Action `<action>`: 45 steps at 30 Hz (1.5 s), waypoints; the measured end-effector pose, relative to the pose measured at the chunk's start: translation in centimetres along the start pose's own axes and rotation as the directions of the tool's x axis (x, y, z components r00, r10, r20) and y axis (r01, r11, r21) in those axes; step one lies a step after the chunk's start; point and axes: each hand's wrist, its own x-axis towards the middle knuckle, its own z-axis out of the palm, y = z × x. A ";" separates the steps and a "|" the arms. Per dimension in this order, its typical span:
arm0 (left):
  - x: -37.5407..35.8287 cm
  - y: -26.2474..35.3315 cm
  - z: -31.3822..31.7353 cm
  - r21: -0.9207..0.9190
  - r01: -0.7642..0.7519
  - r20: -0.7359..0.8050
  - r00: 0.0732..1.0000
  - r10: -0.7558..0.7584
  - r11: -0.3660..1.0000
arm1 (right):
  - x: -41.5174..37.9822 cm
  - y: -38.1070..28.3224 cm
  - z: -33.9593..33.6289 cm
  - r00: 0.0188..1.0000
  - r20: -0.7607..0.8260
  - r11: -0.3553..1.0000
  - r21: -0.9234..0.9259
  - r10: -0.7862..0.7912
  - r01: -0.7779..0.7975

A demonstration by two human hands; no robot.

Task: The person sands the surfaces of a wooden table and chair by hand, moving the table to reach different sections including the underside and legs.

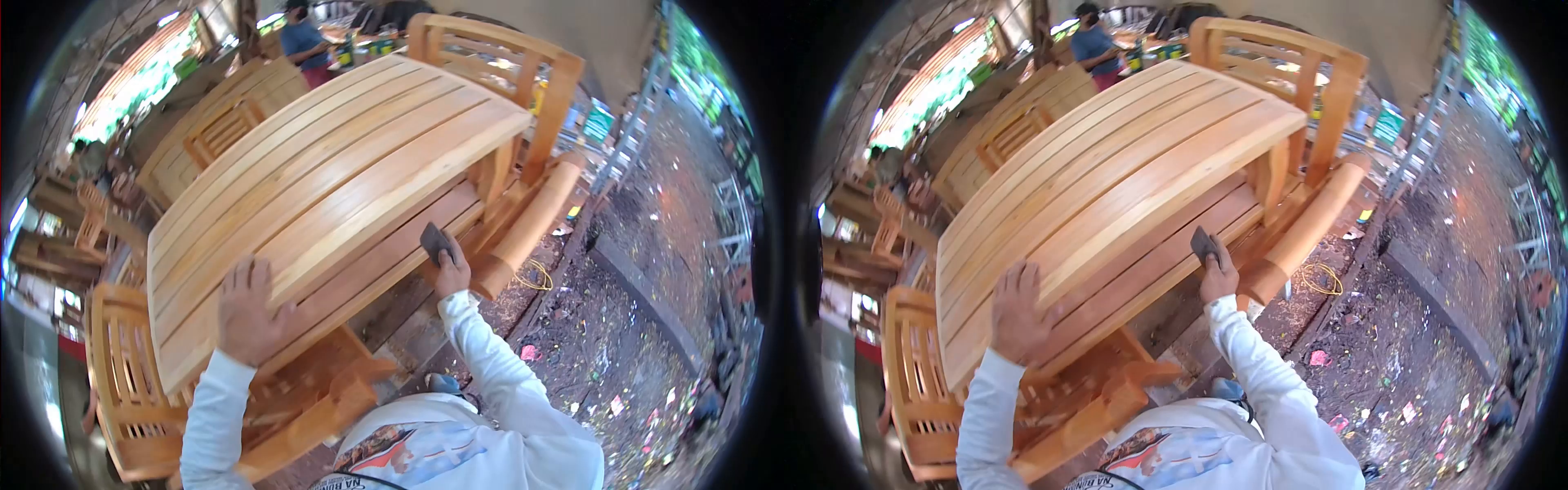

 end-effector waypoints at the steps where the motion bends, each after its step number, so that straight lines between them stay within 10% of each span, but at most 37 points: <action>1: 0.4 0.1 -1.1 -0.025 -0.044 0.049 0.998 0.045 0.999 | 2.0 -0.6 0.7 0.994 -0.075 0.993 0.097 0.073 -0.066; 6: 3.2 -2.4 -2.4 -0.068 -0.125 0.235 0.962 0.138 0.990 | 12.3 -1.0 2.6 0.805 -0.276 0.850 -0.147 -0.526 0.505; 12: 4.0 -3.8 0.5 -0.196 -0.161 0.259 0.943 0.209 0.967 | 10.6 -2.2 6.1 0.688 -0.048 0.640 -0.419 -0.724 0.644; 19: 3.9 -3.4 0.6 -0.233 -0.114 0.279 0.944 0.179 0.966 | 20.7 -3.0 2.5 0.845 -0.156 0.830 -0.346 -0.511 0.438; 25: 4.3 -3.1 0.5 -0.248 -0.100 0.304 0.936 0.176 0.964 | 14.0 -2.6 5.3 0.730 -0.099 0.717 -0.315 -0.676 0.622; 39: 4.1 -3.1 0.6 -0.283 -0.113 0.277 0.941 0.194 0.952 | 20.2 -2.0 4.0 0.852 -0.243 0.861 -0.352 -0.464 0.368; 45: 4.0 -3.4 0.9 -0.285 -0.119 0.253 0.948 0.195 0.951 | 15.5 -3.4 4.9 0.770 -0.193 0.771 -0.375 -0.608 0.515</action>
